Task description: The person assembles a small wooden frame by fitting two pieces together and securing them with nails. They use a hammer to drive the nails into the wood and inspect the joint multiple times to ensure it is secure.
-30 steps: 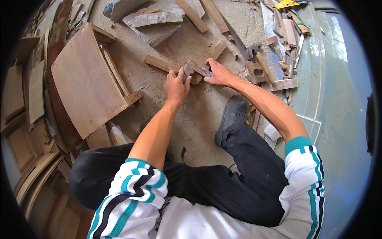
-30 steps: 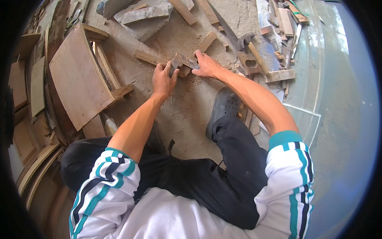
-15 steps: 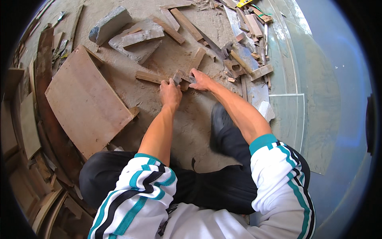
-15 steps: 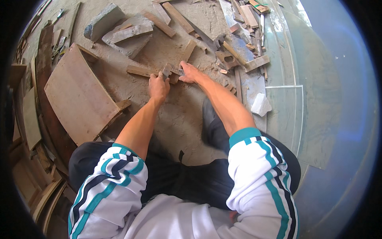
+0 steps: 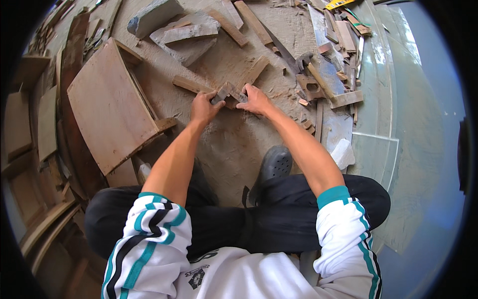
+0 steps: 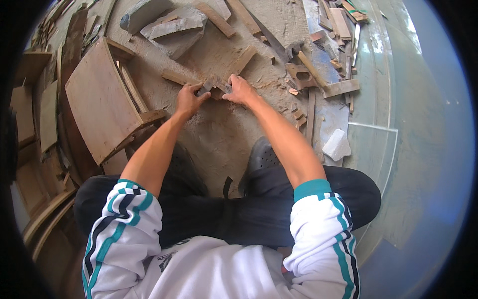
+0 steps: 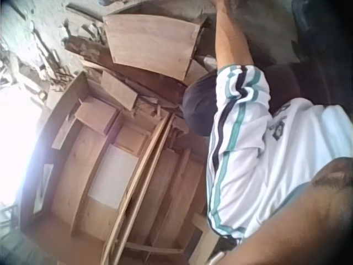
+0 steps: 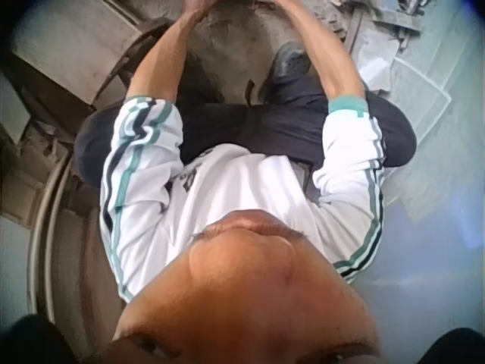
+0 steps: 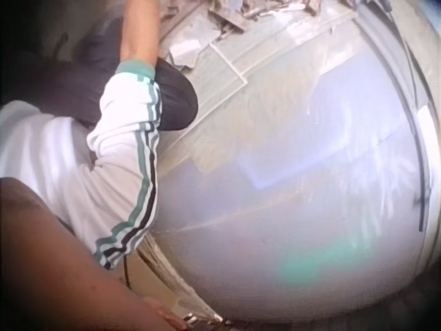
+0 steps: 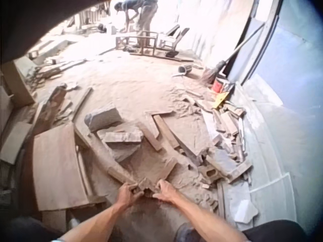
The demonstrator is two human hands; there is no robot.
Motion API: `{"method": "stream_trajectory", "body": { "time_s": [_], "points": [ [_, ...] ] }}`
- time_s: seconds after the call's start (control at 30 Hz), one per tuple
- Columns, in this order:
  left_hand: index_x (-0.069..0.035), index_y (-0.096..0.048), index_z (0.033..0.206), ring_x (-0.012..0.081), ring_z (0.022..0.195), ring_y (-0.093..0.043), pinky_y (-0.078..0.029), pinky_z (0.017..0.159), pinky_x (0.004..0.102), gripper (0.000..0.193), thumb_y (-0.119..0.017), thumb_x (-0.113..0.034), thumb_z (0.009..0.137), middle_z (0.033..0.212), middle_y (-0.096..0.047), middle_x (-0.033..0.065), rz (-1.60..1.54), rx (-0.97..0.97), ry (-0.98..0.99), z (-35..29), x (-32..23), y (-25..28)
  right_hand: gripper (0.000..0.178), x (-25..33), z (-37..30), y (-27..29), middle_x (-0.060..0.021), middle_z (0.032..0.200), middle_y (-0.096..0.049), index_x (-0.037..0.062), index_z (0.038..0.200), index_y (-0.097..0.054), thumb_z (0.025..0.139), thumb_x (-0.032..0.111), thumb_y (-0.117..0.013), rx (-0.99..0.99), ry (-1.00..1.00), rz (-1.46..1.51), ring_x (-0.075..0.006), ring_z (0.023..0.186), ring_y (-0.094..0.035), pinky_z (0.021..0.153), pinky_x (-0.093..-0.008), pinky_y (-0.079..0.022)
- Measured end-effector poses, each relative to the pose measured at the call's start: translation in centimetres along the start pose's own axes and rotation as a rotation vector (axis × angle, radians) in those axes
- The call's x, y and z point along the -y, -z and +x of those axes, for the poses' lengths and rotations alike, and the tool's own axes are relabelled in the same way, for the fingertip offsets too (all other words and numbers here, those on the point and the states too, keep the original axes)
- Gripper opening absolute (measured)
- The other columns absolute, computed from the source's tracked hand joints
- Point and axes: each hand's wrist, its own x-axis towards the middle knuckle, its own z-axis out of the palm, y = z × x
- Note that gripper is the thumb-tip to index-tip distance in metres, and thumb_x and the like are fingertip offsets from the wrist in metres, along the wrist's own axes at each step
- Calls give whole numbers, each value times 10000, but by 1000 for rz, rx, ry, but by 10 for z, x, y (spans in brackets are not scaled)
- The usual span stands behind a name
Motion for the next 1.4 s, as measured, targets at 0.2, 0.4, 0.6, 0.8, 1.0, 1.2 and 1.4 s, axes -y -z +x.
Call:
{"method": "stream_trajectory", "body": {
  "time_s": [0.2,0.4,0.6,0.8,1.0,1.2,1.4],
  "points": [
    [-42,-728,1213,215,979,-717,-529,882,334,444,-797,-312,867,1088,-758,172,-112,29,91,10,7,3,648,-5,12,21,-222,1120,-697,46,1166,-551,723,380,-886,139,5,115,-392,1091,-659,911,-448,-514],
    [16,-719,1205,152,968,-689,-522,868,292,411,-771,-266,910,1111,-762,133,-292,38,197,6,12,-3,570,-18,12,24,-149,1125,-720,66,1182,-618,737,309,-878,175,8,280,-309,1047,-684,912,-391,-524],
    [10,-733,1185,171,982,-702,-526,883,293,405,-789,-270,899,1104,-763,131,-310,38,197,5,6,-3,435,-36,17,24,-90,1041,-742,68,1187,-701,805,227,-835,188,10,404,-198,945,-676,873,-341,-529],
    [-52,-775,1113,154,914,-720,-537,827,295,318,-808,-249,865,1048,-781,109,-347,-10,214,2,4,-3,433,-31,14,25,-91,1010,-741,61,1195,-703,810,214,-829,173,22,418,-186,899,-668,835,-335,-534],
    [-57,-781,1103,167,907,-727,-540,827,301,314,-811,-256,862,1039,-782,104,-351,-22,197,5,8,-10,425,-38,15,21,-88,980,-735,71,1185,-716,808,230,-832,125,-2,408,-189,882,-663,817,-331,-534],
    [-67,-783,1106,162,907,-725,-539,824,298,316,-815,-264,860,1038,-783,102,-378,-21,220,5,10,-10,423,-36,14,21,-87,973,-730,86,1185,-725,805,235,-835,131,-34,397,-190,891,-665,823,-340,-535],
    [-46,-777,1114,148,907,-710,-534,824,291,326,-818,-249,863,1031,-781,98,-438,-18,232,6,12,-11,407,-35,14,20,-87,982,-729,85,1167,-735,796,218,-836,120,-48,459,-193,901,-663,829,-342,-534]
  ]
}}
